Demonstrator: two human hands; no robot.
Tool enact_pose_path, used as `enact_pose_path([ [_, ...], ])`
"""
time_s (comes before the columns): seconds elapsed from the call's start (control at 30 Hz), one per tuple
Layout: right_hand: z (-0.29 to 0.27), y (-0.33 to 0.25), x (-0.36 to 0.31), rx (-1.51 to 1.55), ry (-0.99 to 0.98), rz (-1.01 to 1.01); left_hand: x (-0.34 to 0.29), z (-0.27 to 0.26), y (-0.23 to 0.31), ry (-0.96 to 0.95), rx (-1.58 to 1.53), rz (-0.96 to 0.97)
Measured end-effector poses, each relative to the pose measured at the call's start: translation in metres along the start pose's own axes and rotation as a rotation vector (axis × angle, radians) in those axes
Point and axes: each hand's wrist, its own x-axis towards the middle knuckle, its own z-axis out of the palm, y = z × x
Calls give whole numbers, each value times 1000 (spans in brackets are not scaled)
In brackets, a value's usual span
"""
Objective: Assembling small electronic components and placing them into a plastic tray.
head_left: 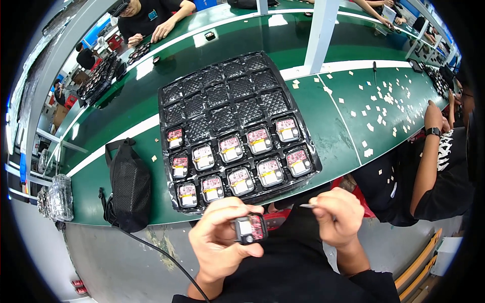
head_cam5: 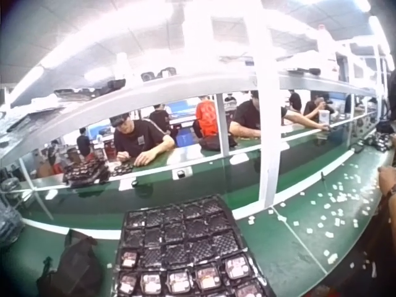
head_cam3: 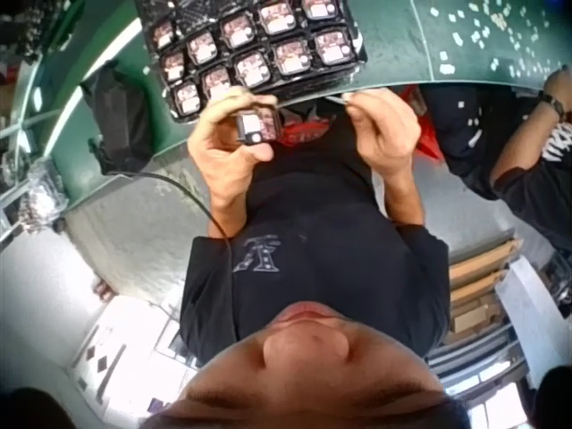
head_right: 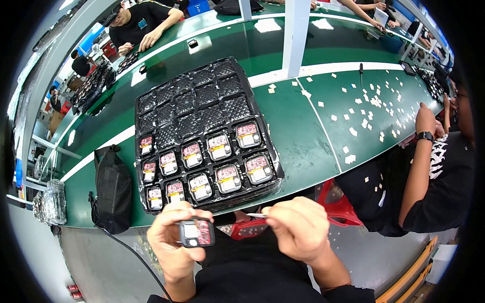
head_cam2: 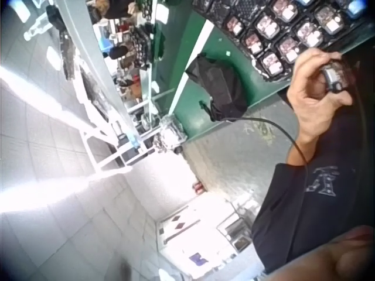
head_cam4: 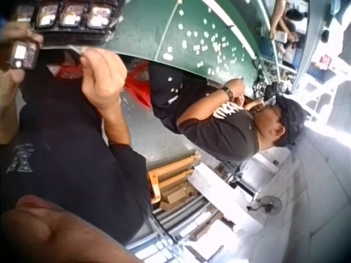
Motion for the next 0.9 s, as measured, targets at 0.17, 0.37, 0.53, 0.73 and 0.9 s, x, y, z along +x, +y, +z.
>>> enact_pose_path([
  [0.17,-3,46,-7,162,272,399,40,-17,24,202,338,198],
  [0.37,17,112,-20,443,321,688,101,-37,28,212,1130,311],
  [0.53,19,110,-23,348,278,677,126,-39,23,117,1410,125],
  [0.73,21,109,-20,285,233,675,115,-43,19,0,1590,158],
  [0.9,20,109,-20,247,219,670,107,-40,23,-67,1694,110],
])
